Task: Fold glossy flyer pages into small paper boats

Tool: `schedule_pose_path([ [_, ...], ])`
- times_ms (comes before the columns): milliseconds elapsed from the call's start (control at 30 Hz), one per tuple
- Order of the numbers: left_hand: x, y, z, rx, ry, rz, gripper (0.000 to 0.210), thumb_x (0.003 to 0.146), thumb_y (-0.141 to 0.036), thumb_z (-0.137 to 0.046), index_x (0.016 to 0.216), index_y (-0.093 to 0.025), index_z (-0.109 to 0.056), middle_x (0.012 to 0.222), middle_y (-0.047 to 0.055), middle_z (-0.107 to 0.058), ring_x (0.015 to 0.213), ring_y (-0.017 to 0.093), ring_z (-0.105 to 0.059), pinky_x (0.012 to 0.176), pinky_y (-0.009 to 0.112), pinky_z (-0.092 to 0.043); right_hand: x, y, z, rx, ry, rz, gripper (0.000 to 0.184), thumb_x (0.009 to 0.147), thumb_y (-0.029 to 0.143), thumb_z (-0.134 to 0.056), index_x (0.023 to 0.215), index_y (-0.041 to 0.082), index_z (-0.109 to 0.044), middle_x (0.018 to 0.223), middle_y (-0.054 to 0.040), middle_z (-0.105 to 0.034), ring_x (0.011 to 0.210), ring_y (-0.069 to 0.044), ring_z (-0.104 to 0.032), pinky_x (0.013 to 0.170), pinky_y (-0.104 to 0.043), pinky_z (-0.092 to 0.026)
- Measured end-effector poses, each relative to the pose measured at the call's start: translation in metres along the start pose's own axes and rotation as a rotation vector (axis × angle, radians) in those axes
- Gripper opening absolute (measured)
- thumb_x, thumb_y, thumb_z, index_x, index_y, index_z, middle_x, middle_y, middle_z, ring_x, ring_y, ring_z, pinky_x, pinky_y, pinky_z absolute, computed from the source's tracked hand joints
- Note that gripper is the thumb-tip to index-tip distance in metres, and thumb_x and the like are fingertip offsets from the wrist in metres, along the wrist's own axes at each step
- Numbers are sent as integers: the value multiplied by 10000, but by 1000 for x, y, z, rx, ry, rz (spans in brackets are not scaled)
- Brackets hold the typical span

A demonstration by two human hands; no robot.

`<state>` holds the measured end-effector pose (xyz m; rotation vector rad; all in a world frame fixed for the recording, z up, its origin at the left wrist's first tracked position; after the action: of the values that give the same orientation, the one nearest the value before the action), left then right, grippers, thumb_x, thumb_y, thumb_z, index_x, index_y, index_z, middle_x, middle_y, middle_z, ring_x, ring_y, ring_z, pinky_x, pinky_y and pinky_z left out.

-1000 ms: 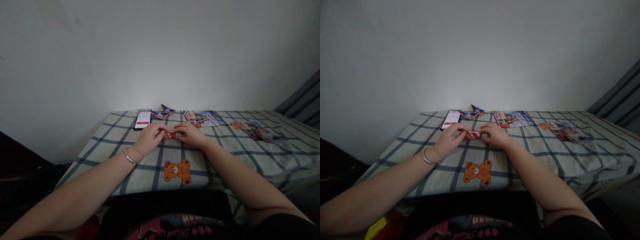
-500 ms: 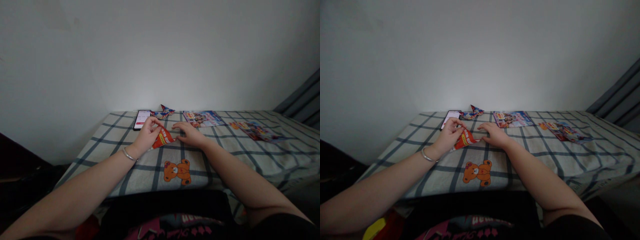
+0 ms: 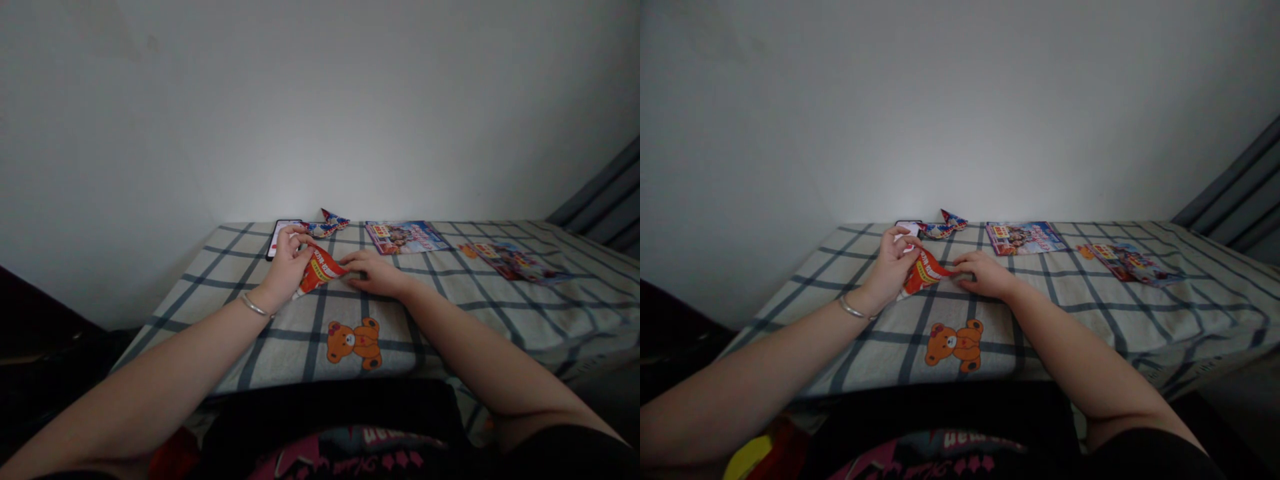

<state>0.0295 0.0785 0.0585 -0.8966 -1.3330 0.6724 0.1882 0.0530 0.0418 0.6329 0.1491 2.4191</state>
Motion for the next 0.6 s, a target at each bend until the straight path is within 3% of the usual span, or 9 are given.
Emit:
schedule_pose_path([
  [133,0,0,2,-12,-24,18,341,822,-140,-535,1108,-257,-392,982,0,-569,799,103,-589,675,199,-496,2,-1,8,112,-89,-18,140,854,193,-660,968,214,-739,1142,-88,-705,1089,-209,-640,977,-394,-486],
  [233,1,2,3,24,-41,-6,286,828,-133,-520,1071,-242,-417,995,11,-553,834,110,-582,685,200,-494,3,-4,11,213,-136,-29,163,891,211,-615,1000,213,-737,1123,-81,-724,1071,-192,-657,978,-367,-495],
  [367,2,6,6,23,-69,-15,245,824,-136,-536,1025,-232,-435,1001,11,-539,776,100,-564,649,195,-484,3,-7,6,278,-106,-70,185,899,237,-605,1034,228,-732,1127,-52,-736,1069,-185,-665,991,-346,-488],
  [600,5,13,14,47,-98,-14,215,838,-169,-556,1020,-222,-455,901,-13,-529,687,91,-541,623,205,-473,-7,-31,19,239,-224,-334,169,883,317,-582,874,186,-688,877,-41,-733,836,-182,-663,743,-296,-502],
])
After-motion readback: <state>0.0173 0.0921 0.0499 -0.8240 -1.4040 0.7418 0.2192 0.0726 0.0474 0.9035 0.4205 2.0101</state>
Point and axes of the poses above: each hand's wrist, its own x-axis towards the middle knuckle, its own z-axis out of the back of the hand, y = z × x, the point moved 9 cm from there along x, towards the middle knuckle
